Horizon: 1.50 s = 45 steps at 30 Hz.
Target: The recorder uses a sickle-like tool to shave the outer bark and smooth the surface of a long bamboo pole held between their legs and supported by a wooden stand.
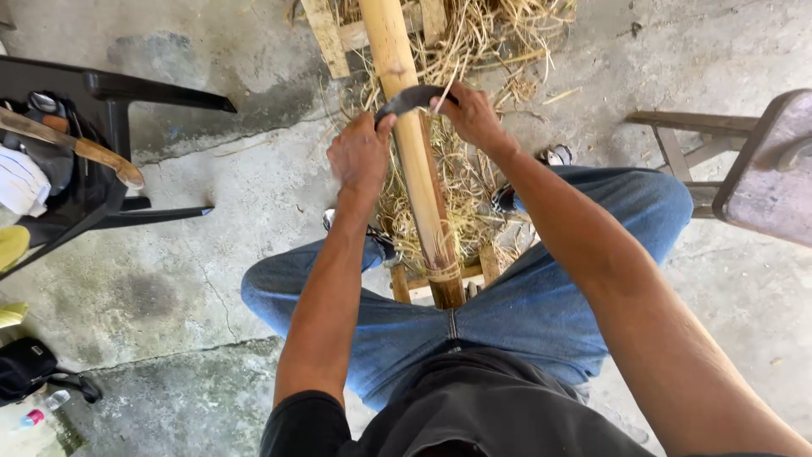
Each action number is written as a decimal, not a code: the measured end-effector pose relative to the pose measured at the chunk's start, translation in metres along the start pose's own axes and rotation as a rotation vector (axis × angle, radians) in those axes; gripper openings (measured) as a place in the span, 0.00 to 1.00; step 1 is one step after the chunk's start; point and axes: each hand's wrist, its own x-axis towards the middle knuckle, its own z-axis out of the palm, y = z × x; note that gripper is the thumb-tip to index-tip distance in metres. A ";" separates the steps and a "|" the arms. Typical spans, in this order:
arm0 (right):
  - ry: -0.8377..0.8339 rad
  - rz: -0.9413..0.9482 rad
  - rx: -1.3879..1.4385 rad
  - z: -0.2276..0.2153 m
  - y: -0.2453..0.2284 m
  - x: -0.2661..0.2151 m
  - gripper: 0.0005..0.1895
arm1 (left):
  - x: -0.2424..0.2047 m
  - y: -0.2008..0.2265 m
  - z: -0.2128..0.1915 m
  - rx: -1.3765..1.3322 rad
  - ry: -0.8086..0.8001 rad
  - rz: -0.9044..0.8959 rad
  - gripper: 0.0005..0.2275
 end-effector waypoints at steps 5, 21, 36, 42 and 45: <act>-0.002 -0.183 -0.280 0.019 0.029 -0.092 0.19 | -0.089 0.017 -0.019 -0.060 -0.194 -0.006 0.21; -0.709 0.116 -0.282 -0.029 -0.017 -0.208 0.32 | -0.220 -0.032 -0.054 -0.325 -0.114 -0.196 0.22; 0.158 0.780 0.036 0.086 -0.134 -0.111 0.37 | -0.217 -0.149 -0.053 -0.618 0.441 -0.666 0.22; 0.144 0.811 0.062 0.075 -0.144 -0.111 0.35 | -0.199 -0.125 -0.072 -1.028 0.351 -0.749 0.18; 0.141 0.765 0.005 0.075 -0.129 -0.106 0.34 | -0.186 -0.118 -0.079 -1.071 0.270 -0.789 0.17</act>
